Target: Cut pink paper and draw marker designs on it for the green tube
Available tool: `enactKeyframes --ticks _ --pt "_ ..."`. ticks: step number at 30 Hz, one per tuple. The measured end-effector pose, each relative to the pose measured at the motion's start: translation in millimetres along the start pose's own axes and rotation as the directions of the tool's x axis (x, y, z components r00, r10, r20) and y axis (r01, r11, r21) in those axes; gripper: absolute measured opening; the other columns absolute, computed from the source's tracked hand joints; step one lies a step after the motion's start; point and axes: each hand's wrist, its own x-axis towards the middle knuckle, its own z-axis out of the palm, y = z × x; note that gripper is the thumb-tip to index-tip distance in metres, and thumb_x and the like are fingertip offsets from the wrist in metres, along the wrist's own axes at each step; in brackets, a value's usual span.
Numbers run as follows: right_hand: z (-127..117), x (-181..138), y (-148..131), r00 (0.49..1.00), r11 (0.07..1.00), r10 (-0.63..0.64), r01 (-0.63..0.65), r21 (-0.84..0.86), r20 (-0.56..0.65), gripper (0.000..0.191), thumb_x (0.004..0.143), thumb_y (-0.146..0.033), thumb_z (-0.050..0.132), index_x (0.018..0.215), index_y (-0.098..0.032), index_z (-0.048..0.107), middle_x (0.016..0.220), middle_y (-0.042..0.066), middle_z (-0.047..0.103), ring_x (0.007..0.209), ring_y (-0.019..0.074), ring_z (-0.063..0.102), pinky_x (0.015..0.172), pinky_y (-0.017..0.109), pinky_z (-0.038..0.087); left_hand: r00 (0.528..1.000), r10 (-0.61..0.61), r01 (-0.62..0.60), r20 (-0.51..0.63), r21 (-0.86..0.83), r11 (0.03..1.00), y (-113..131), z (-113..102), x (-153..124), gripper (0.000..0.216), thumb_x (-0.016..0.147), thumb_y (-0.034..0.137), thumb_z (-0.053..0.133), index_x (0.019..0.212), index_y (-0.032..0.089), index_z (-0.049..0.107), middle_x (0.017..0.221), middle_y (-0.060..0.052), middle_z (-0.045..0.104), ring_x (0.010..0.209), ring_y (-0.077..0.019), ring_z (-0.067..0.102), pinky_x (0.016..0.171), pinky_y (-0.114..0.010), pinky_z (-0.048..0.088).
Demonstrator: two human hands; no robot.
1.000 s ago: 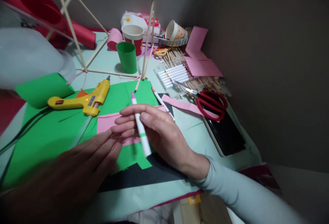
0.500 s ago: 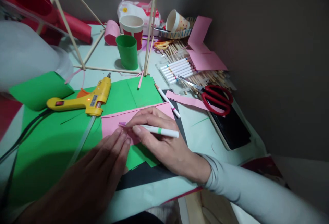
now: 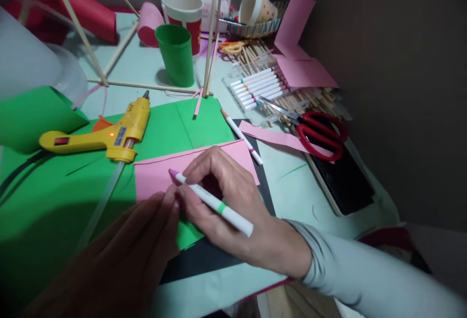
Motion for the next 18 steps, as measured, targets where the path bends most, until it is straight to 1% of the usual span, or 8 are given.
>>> enactKeyframes --ticks 4,9,13,18 --pt "-1.1 3.0 -2.1 0.999 0.999 -0.030 0.030 -0.025 0.016 0.011 0.093 -0.012 0.069 0.098 -0.017 0.062 0.099 0.004 0.068 0.092 0.0154 0.067 0.079 0.030 0.056 1.000 -0.012 0.012 0.029 0.007 1.000 1.2 -1.8 -2.6 0.041 0.089 0.015 0.055 0.126 -0.005 0.054 0.127 -0.025 0.066 0.124 -0.0396 0.054 0.123 -0.049 0.025" --pt "-1.0 4.2 -2.9 0.998 0.996 -0.058 0.059 -0.069 0.008 0.010 0.093 -0.013 0.069 0.098 -0.018 0.062 0.098 0.004 0.067 0.092 0.0172 0.067 0.079 0.033 0.055 0.999 0.039 -0.038 -0.016 0.033 0.999 0.6 0.0 -4.6 0.039 0.090 0.017 0.056 0.121 -0.006 0.059 0.122 -0.024 0.070 0.117 -0.0406 0.062 0.114 -0.050 0.036" --pt "0.4 5.6 -4.3 0.997 0.997 -0.072 0.072 -0.034 0.010 0.007 0.095 -0.013 0.067 0.095 -0.019 0.062 0.095 0.006 0.067 0.091 0.0191 0.067 0.075 0.035 0.056 0.996 0.089 -0.089 0.000 0.075 0.993 0.8 0.6 -4.3 0.039 0.090 0.017 0.052 0.120 -0.006 0.059 0.121 -0.025 0.072 0.113 -0.0408 0.066 0.107 -0.052 0.041" --pt "2.3 4.7 -0.4 0.997 0.997 -0.073 0.073 0.012 0.027 0.014 0.089 -0.009 0.072 0.096 -0.017 0.063 0.097 0.006 0.068 0.093 0.0187 0.068 0.076 0.033 0.057 0.996 0.085 -0.083 -0.015 0.103 0.991 2.2 -1.8 -3.9 0.038 0.091 0.016 0.048 0.119 -0.007 0.059 0.119 -0.027 0.073 0.111 -0.0400 0.069 0.105 -0.053 0.043"
